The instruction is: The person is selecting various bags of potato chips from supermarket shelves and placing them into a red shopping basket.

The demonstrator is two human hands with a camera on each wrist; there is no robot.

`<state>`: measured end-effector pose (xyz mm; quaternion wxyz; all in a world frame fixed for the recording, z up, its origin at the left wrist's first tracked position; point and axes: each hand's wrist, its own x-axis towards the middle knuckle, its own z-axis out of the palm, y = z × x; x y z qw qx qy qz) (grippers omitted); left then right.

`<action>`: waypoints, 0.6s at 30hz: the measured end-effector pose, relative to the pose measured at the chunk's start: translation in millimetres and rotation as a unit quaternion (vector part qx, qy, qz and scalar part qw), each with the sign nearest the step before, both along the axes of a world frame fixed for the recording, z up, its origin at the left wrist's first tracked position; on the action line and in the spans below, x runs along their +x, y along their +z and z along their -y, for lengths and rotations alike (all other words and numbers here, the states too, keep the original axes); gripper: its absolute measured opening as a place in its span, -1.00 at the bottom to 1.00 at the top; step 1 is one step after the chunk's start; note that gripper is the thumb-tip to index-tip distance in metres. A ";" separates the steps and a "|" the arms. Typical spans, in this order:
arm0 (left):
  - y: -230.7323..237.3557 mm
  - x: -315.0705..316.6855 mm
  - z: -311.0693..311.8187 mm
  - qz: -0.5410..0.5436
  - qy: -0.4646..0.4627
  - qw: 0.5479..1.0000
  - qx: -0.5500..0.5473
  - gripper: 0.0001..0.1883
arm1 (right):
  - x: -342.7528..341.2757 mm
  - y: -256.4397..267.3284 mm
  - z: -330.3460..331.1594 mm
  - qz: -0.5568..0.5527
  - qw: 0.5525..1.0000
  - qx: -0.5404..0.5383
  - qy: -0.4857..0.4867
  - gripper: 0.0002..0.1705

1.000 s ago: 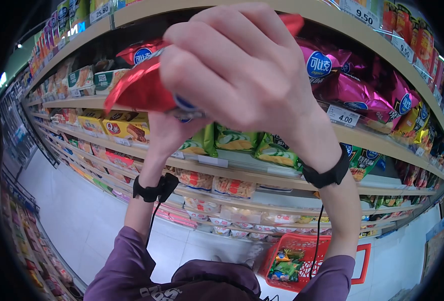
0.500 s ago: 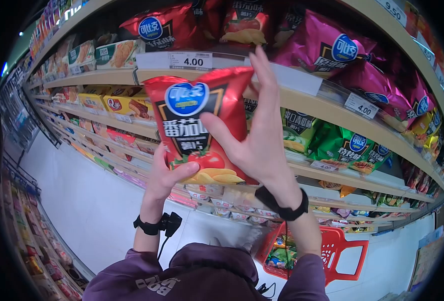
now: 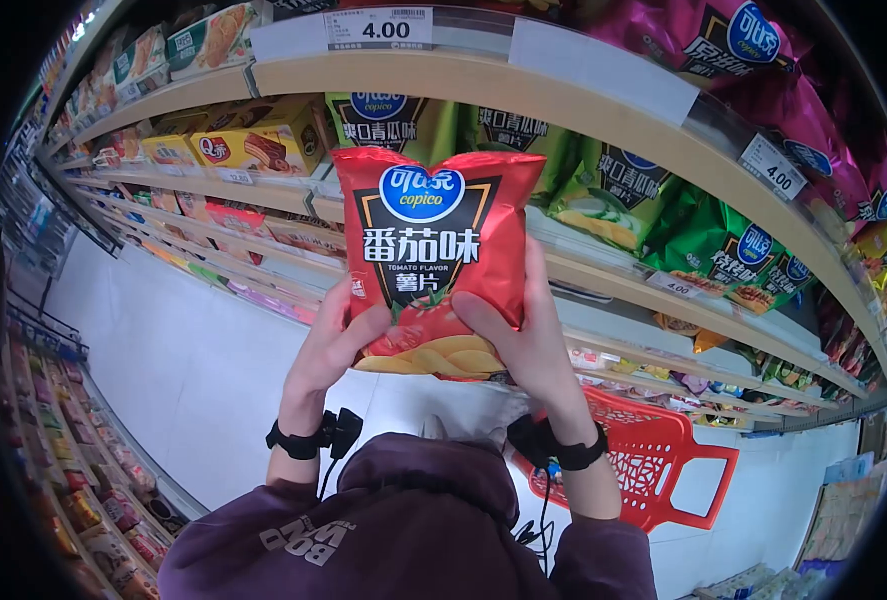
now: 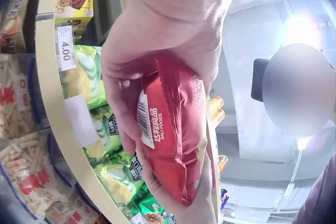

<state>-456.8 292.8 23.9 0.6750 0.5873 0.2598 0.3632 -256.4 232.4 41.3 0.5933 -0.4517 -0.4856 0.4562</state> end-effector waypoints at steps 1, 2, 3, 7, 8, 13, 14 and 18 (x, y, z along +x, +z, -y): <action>-4.1 2.5 0.8 0.013 0.012 1.000 0.009 -0.46 | -0.9 -8.3 2.5 0.005 1.000 0.003 -0.018 -0.30; -9.7 6.2 1.7 0.024 0.024 0.999 0.019 -0.49 | -1.5 -14.1 4.5 -0.004 1.000 -0.003 -0.022 -0.30; -14.0 8.3 2.5 0.036 0.037 0.998 0.029 -0.52 | -2.0 -18.8 6.1 -0.014 1.000 -0.008 -0.026 -0.30; -20.1 12.6 2.0 -0.020 0.032 0.999 -0.005 -0.54 | 0.7 -23.7 13.1 -0.011 0.999 -0.022 -0.040 -0.30; -22.2 13.8 1.4 -0.022 0.028 0.999 -0.005 -0.54 | 1.6 -24.2 14.4 -0.010 0.999 -0.021 -0.042 -0.29; -20.4 19.2 2.7 -0.014 0.019 1.000 0.014 -0.47 | 5.8 -31.0 15.5 -0.024 0.998 -0.020 -0.051 -0.24; -26.0 20.3 1.2 -0.020 0.015 0.998 0.061 -0.44 | 6.8 -33.6 17.1 -0.001 0.999 -0.006 -0.048 -0.20; -17.4 19.6 4.2 -0.005 0.029 0.985 0.170 -0.30 | 20.4 -47.0 25.7 0.088 0.996 0.013 -0.007 -0.03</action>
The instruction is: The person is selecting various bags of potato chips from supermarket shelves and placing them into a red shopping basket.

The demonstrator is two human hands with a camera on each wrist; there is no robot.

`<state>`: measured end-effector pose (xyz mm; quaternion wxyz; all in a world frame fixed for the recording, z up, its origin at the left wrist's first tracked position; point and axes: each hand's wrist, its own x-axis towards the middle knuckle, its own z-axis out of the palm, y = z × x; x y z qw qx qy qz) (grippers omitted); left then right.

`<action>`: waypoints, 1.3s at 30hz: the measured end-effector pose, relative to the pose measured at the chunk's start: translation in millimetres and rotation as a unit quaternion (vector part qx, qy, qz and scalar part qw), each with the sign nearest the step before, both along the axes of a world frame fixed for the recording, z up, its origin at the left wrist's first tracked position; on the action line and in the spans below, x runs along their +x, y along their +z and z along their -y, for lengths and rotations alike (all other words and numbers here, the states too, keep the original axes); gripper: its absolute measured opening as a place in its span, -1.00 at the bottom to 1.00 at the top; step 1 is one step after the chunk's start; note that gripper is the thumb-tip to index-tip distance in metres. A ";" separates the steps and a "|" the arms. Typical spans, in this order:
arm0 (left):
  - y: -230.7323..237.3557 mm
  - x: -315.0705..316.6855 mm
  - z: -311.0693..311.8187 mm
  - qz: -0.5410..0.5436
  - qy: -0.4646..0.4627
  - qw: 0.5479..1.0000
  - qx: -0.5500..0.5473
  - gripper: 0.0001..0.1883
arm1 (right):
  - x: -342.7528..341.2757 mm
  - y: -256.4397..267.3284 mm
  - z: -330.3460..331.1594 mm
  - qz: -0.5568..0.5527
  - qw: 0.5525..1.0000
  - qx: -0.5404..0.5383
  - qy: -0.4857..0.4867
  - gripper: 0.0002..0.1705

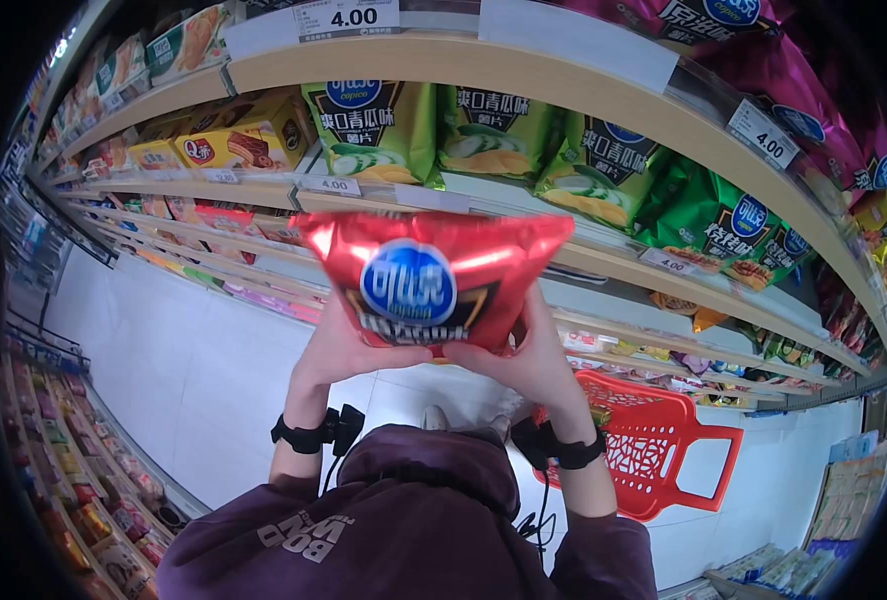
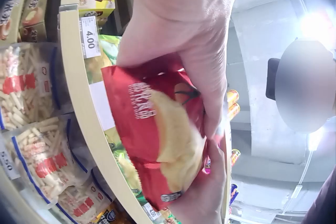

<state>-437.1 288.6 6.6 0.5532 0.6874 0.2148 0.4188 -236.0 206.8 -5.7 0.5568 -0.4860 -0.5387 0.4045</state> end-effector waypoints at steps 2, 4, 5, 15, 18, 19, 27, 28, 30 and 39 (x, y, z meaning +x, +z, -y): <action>-1.3 -5.1 -3.1 -0.061 -0.006 0.997 0.050 -0.29 | 5.3 5.1 4.9 0.079 0.996 -0.027 0.040 -0.03; 1.3 -5.1 -3.7 -0.068 -0.005 0.996 0.060 -0.29 | 4.6 5.0 4.7 0.051 0.998 -0.040 0.023 -0.04; 0.2 -1.8 -3.5 -0.020 -0.008 0.999 0.038 -0.29 | 2.3 4.8 3.2 0.014 0.999 -0.044 0.010 -0.04; -17.2 0.6 -9.8 0.000 -0.030 0.987 -0.158 -0.33 | -13.7 12.9 -11.5 -0.153 0.987 -0.047 -0.033 -0.33; -21.7 -2.0 -12.2 0.002 -0.043 0.981 -0.189 -0.34 | -12.1 5.5 -13.2 -0.167 0.984 -0.052 -0.036 -0.30; -21.9 -2.3 -12.3 0.006 -0.045 0.979 -0.199 -0.34 | -12.7 5.3 -13.3 -0.177 0.982 -0.054 -0.037 -0.30; -15.7 -5.8 -5.9 0.017 -0.021 0.992 -0.120 -0.19 | -9.8 -0.1 -14.7 -0.107 0.993 -0.029 -0.042 -0.30; -14.8 -4.9 -4.7 0.037 0.005 0.993 -0.115 -0.18 | -9.7 2.2 -13.6 0.026 0.996 0.032 -0.085 -0.28; -10.7 -1.9 -0.7 0.051 0.078 0.994 -0.059 -0.17 | -10.5 12.2 -7.6 0.287 0.932 0.149 -0.166 -0.25; -3.6 -2.6 5.7 0.045 0.134 0.955 0.260 -0.57 | -40.8 20.6 13.0 -0.023 0.999 0.035 -0.020 -0.13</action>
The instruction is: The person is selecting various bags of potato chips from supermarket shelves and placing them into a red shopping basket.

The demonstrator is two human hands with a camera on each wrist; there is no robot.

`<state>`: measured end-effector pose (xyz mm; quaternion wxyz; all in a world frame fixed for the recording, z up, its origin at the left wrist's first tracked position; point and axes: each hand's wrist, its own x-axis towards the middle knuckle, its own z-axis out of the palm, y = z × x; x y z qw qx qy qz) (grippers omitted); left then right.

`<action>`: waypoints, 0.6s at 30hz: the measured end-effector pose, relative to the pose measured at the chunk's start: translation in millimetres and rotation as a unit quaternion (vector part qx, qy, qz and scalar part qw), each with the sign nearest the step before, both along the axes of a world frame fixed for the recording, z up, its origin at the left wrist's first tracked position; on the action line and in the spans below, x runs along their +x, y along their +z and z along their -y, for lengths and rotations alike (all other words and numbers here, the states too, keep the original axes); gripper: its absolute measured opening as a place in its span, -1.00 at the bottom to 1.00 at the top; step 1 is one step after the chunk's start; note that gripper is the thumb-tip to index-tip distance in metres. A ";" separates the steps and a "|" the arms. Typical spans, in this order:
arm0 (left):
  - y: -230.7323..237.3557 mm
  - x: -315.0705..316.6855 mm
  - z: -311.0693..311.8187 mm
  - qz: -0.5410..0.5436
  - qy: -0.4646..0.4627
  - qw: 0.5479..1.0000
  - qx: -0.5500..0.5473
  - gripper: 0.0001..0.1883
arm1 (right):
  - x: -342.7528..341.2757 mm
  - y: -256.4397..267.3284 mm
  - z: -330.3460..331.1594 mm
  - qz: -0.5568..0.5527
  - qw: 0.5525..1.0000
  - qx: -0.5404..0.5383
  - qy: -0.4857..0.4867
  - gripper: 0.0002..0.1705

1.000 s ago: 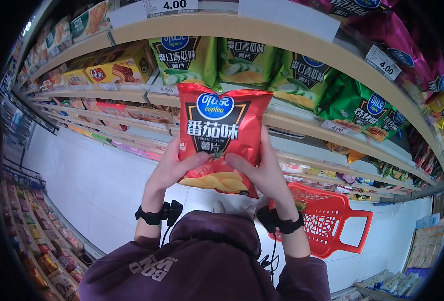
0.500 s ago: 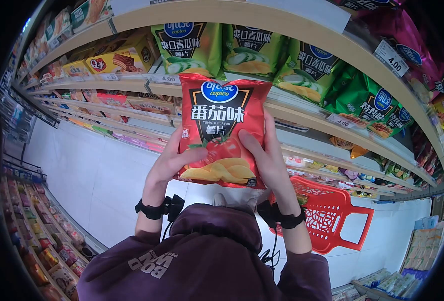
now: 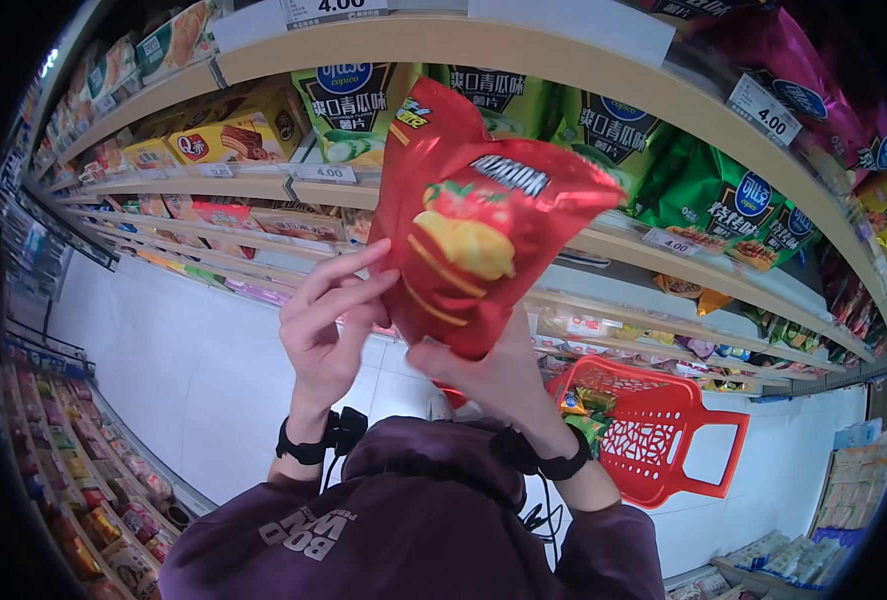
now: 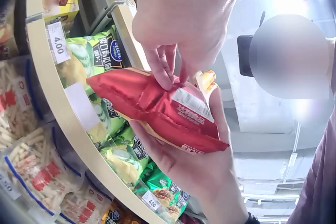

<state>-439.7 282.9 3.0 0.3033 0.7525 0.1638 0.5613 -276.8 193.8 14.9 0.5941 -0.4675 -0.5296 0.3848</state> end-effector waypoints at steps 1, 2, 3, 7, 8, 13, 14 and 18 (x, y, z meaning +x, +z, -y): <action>-2.1 -0.7 -1.8 -0.035 0.021 0.997 0.059 -0.60 | 3.8 5.1 -2.0 -0.072 0.996 -0.050 0.003 -0.18; -2.2 -3.0 0.8 -0.043 0.020 0.998 0.042 -0.50 | 7.6 7.9 -2.8 -0.145 0.984 -0.101 0.005 -0.23; 0.4 -3.7 0.6 -0.042 0.045 0.998 0.015 -0.45 | 12.6 5.5 -3.7 -0.156 0.983 -0.101 0.006 -0.26; 11.9 -3.1 2.3 0.011 -0.023 0.974 -0.226 -0.31 | 21.6 -9.4 -6.0 -0.242 0.963 -0.118 0.013 -0.35; 10.4 -4.0 4.2 0.045 -0.103 0.938 -0.327 -0.33 | 25.8 -17.4 -7.4 -0.273 0.951 -0.144 0.018 -0.35; -1.3 -12.5 -4.2 0.004 -0.199 0.870 -0.452 -0.32 | 23.4 -12.1 -18.3 -0.123 0.992 -0.038 0.009 -0.33; -1.5 -12.2 -4.0 0.004 -0.187 0.885 -0.427 -0.32 | 28.5 -14.4 -17.7 -0.124 0.990 -0.061 0.009 -0.30; 0.0 -9.6 -2.2 -0.035 -0.159 0.933 -0.322 -0.29 | 35.6 -17.0 -6.1 0.094 0.995 -0.038 0.007 -0.14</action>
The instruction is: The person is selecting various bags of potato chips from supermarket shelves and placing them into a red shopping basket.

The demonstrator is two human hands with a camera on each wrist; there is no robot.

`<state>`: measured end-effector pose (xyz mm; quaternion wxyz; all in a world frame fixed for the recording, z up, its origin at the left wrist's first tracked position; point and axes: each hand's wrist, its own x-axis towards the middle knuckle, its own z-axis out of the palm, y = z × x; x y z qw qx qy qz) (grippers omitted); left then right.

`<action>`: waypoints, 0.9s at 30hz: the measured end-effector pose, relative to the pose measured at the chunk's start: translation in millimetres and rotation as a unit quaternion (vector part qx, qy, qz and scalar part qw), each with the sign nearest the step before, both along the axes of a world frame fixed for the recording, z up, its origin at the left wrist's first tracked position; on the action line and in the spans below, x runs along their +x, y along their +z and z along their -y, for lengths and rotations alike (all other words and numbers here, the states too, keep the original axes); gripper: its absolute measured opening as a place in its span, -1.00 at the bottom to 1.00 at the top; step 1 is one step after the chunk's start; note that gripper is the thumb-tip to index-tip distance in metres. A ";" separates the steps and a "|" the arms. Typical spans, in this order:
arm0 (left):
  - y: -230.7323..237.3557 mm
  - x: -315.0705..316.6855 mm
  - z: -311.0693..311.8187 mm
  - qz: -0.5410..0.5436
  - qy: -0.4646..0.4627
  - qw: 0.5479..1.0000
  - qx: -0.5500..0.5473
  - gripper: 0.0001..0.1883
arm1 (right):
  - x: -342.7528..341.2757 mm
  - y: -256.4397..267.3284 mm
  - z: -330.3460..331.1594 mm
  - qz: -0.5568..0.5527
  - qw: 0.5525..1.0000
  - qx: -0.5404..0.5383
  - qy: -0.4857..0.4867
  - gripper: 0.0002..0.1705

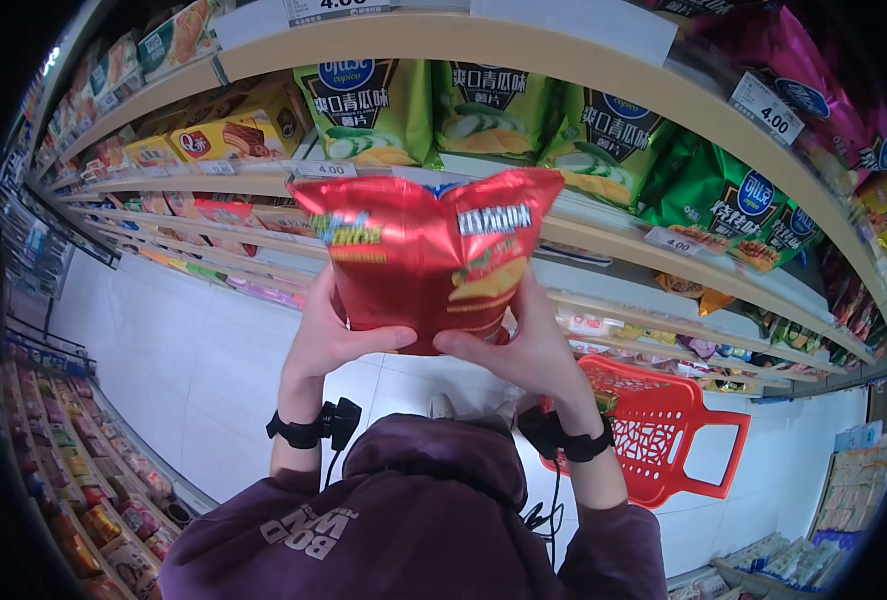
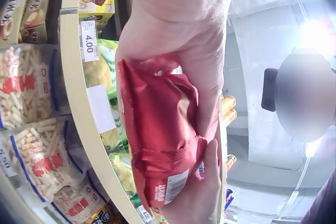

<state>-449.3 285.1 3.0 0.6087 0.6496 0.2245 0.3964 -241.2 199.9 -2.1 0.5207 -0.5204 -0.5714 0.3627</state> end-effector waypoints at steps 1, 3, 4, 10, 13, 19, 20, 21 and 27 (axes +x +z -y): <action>1.2 0.6 -0.1 -0.014 -0.003 0.999 0.033 -0.28 | -1.2 4.1 1.4 -0.011 1.000 -0.021 -0.006 -0.13; 1.2 1.3 -1.4 -0.028 -0.012 0.998 0.054 -0.28 | -3.9 8.9 2.4 -0.035 0.997 -0.064 -0.019 -0.11; 0.9 1.5 -1.9 -0.035 -0.016 0.997 0.064 -0.28 | -2.4 5.9 -0.5 -0.042 0.998 -0.048 0.001 -0.09; -10.0 15.3 -1.1 0.042 0.007 0.992 -0.115 -0.28 | -7.6 15.2 -10.0 -0.176 0.984 -0.040 -0.012 -0.20; -6.0 17.4 0.3 0.068 0.011 0.985 -0.159 -0.30 | -5.8 14.1 -12.5 -0.252 0.964 -0.078 -0.012 -0.24; -4.4 18.7 1.2 0.093 0.007 0.977 -0.193 -0.37 | -2.9 12.2 -14.1 -0.311 0.944 -0.107 -0.018 -0.20; -3.3 19.3 2.1 0.097 0.005 0.975 -0.198 -0.37 | -0.9 9.1 -14.5 -0.313 0.943 -0.115 -0.023 -0.21; -1.0 19.8 3.4 0.100 0.004 0.974 -0.204 -0.37 | 2.1 4.6 -14.8 -0.315 0.941 -0.122 -0.028 -0.21; -4.0 23.8 3.7 0.123 -0.003 0.969 -0.214 -0.39 | 4.0 6.7 -14.3 -0.327 0.936 -0.125 -0.029 -0.22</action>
